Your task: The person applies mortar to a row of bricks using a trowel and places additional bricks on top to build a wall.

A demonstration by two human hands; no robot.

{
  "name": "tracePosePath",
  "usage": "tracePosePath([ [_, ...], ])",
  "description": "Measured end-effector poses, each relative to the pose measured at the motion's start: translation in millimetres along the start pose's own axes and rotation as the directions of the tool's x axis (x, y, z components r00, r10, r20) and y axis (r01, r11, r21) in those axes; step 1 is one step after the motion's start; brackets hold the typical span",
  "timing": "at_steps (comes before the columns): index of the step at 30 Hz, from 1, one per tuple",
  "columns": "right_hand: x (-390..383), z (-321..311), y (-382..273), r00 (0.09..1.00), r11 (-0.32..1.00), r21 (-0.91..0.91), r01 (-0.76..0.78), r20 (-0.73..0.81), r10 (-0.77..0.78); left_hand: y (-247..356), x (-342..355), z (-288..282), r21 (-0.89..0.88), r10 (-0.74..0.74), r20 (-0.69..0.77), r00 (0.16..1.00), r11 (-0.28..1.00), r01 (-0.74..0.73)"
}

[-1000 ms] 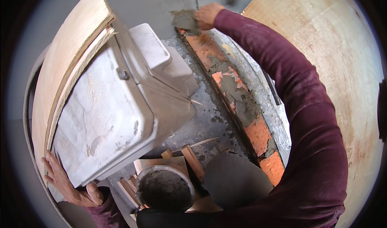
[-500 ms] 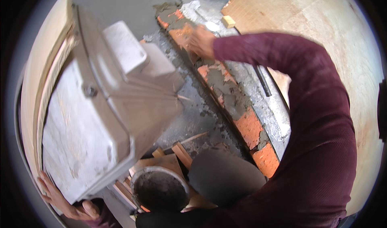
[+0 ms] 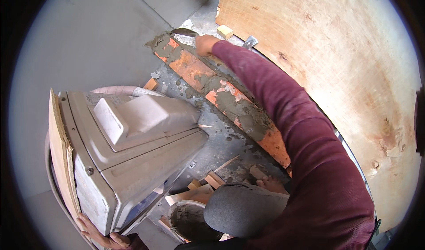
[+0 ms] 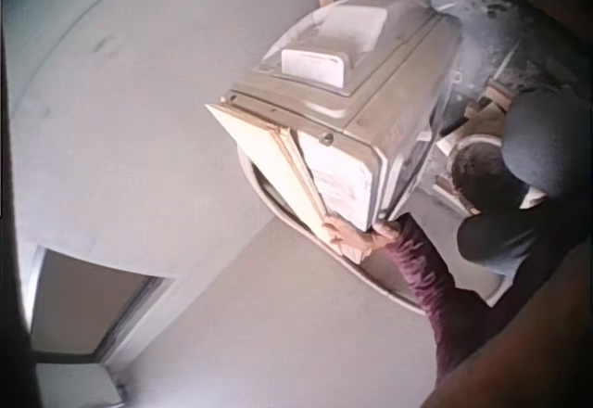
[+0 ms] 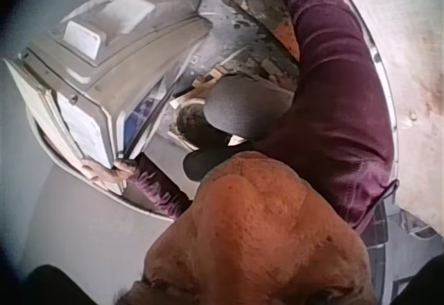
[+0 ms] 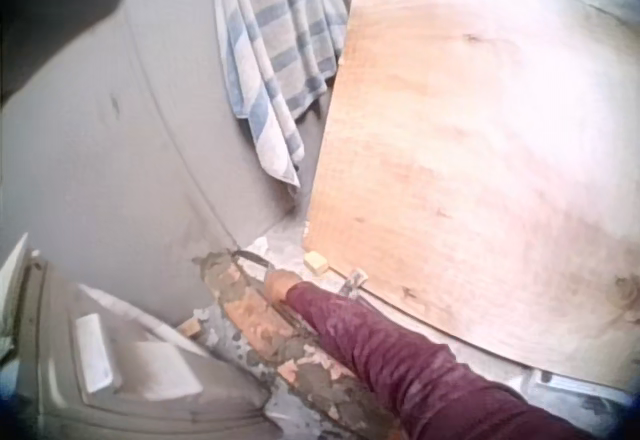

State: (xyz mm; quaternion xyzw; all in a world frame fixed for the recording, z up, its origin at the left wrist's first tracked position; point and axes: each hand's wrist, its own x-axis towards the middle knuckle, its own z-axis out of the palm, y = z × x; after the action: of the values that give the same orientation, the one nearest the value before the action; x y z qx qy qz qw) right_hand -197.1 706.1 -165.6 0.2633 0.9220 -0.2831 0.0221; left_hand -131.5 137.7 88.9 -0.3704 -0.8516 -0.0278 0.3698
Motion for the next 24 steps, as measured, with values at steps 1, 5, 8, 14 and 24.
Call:
tracePosePath([
  [1, 12, 5, 2, 1.0, 1.0, 0.004, -0.014, 0.005, 0.014, 3, 6, 1, -0.002, -0.002, 0.006, 1.0, 1.0, 0.002],
  [5, 22, 19, -26, 0.997, 0.999, 0.031, 0.042, 0.058, -0.044, 2, 4, -5, 0.017, -0.023, 0.029, 0.999, 1.0, 0.022],
  [8, 24, 24, -27, 0.996, 0.994, 0.061, 0.092, 0.013, -0.093, 4, 4, -7, 0.02, -0.052, 0.011, 0.999, 0.998, 0.051],
  [14, 40, 16, -26, 0.946, 0.94, -0.189, 0.285, 0.21, -0.245, -7, 2, 1, 0.012, -0.024, 0.028, 0.999, 1.0, 0.024],
  [24, -115, 15, 11, 0.989, 0.985, 0.098, 0.144, 0.028, -0.147, -13, -4, -5, 0.048, -0.006, -0.009, 1.0, 0.999, 0.006],
])
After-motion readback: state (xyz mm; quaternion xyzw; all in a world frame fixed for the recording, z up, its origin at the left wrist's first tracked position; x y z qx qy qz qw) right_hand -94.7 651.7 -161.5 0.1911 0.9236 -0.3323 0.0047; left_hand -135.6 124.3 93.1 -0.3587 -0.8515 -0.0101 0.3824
